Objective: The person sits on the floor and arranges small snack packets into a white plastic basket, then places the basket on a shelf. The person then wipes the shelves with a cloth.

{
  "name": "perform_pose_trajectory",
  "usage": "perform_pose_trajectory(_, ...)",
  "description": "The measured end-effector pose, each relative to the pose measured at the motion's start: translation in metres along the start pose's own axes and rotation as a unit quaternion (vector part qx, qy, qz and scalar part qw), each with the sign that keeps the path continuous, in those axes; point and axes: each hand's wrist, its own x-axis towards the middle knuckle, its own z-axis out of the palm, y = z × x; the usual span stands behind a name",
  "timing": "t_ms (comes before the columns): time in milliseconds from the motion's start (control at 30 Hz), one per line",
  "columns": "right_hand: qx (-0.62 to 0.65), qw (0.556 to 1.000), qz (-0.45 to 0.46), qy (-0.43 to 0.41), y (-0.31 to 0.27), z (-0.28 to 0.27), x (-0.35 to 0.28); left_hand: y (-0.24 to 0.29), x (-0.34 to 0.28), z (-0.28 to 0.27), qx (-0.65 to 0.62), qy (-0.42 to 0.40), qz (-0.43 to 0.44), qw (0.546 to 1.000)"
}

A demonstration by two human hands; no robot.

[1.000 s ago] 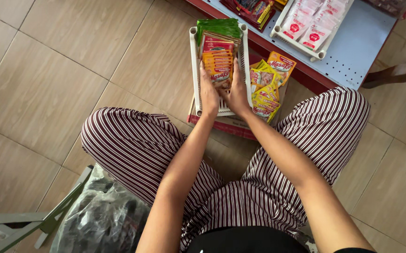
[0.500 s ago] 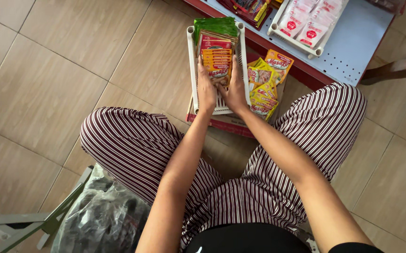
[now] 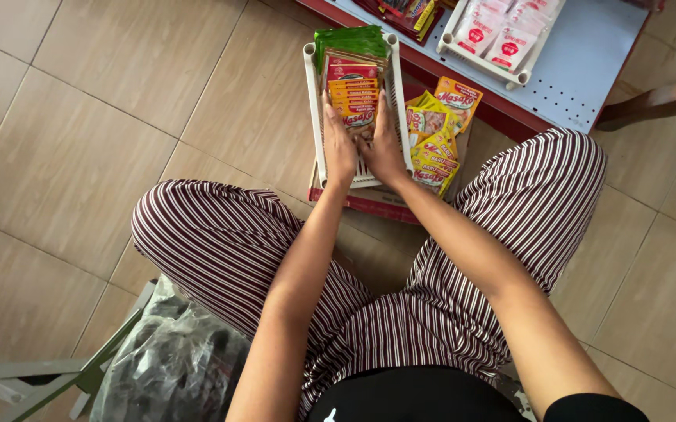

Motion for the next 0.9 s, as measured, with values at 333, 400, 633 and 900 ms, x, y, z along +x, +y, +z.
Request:
perform_pose_trajectory(333, 0.001, 1.000, 0.003, -0.002, -0.006, -0.004, 0.001, -0.001, 0.005, -0.006, -0.001, -0.012, 0.016, 1.000)
perform_pose_trajectory(400, -0.001, 1.000, 0.003, -0.006, -0.005, -0.008, 0.002, -0.005, 0.009, -0.007, -0.001, -0.017, 0.019, 1.000)
perform_pose_trajectory(633, -0.004, 1.000, -0.014, 0.001, -0.013, -0.031, 0.003, -0.008, 0.015, -0.009, -0.026, -0.030, 0.026, 0.999)
perform_pose_trajectory(900, 0.055, 0.986, 0.118, 0.103, 0.034, -0.103, 0.019, 0.062, -0.002, 0.007, 0.060, -0.039, 0.073, 0.995)
